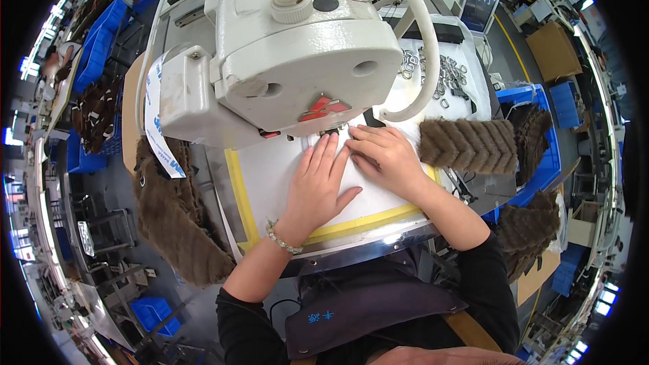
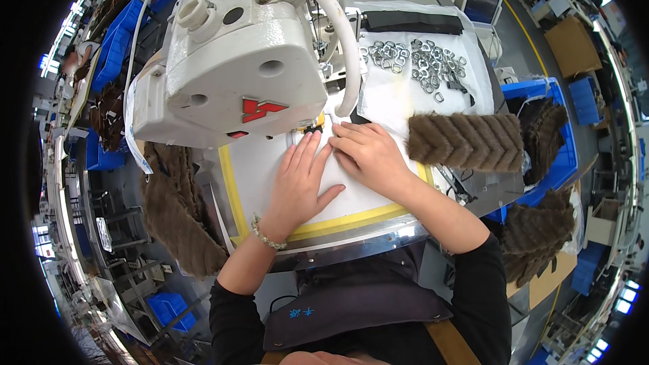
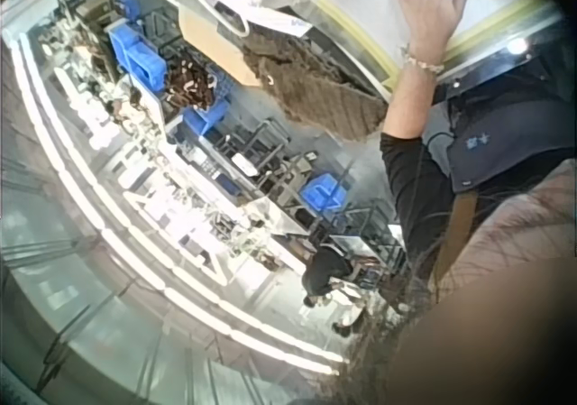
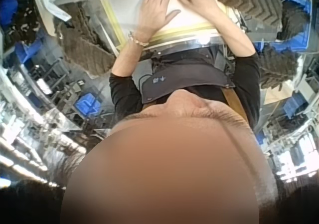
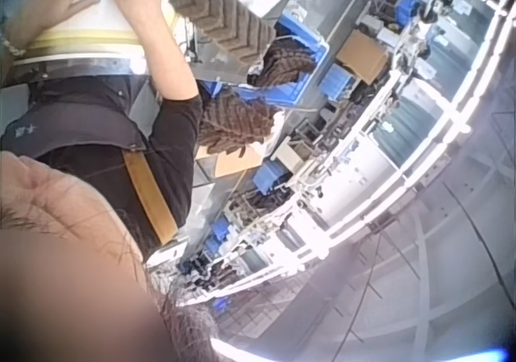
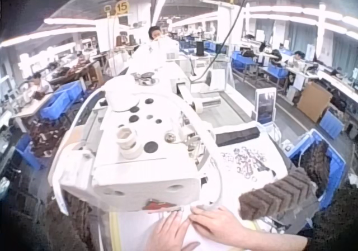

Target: Using an industrial sewing machine to assemble faux-fur strips with leather tabs and metal hardware.

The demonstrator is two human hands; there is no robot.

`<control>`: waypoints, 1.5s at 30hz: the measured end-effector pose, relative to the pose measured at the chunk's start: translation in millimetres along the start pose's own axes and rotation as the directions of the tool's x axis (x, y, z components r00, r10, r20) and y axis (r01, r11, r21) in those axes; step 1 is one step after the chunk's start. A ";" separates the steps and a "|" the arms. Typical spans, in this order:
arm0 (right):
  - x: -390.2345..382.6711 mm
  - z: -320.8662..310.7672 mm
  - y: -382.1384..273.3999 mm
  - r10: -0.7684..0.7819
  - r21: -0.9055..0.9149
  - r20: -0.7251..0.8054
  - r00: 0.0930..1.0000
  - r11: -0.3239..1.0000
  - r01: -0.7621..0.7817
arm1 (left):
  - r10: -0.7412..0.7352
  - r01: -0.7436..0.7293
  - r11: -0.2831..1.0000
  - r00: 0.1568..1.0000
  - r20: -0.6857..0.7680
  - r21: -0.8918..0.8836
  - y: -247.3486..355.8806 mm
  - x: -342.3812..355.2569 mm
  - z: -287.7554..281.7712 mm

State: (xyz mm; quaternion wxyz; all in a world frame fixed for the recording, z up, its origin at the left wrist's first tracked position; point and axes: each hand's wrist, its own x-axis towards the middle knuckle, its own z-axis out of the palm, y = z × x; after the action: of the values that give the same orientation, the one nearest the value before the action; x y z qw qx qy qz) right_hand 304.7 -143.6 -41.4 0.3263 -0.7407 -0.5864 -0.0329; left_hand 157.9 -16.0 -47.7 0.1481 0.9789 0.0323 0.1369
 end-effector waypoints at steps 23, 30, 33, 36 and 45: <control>0.1 -1.7 -1.1 -0.013 -0.013 -0.016 1.000 1.000 0.013 | -0.007 0.007 0.999 1.000 0.000 -0.032 0.0 -0.7 0.7; -4.8 -58.0 -22.3 -0.016 -0.175 0.023 1.000 0.984 0.020 | 0.101 -0.103 0.994 0.994 -0.041 -0.039 4.2 -3.2 1.7; -19.5 -98.2 8.9 0.134 -0.297 0.006 0.991 0.947 -0.126 | 0.113 -0.114 0.993 0.993 -0.043 -0.034 6.0 -7.0 1.6; -43.3 -152.2 43.1 0.439 -0.399 0.145 0.887 0.846 -0.354 | 0.159 -0.161 0.986 0.986 -0.048 -0.041 10.1 -3.9 0.4; -71.2 -163.4 75.8 0.479 -0.455 0.195 0.856 0.817 -0.353 | 0.217 -0.217 0.976 0.972 -0.090 0.008 12.4 -3.5 1.9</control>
State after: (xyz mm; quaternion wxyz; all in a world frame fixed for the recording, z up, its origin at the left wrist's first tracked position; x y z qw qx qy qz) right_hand 404.7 -296.7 22.4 0.0724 -0.8988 -0.4310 0.0329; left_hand 155.3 -28.8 -46.6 0.1317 0.9693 -0.0685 0.1962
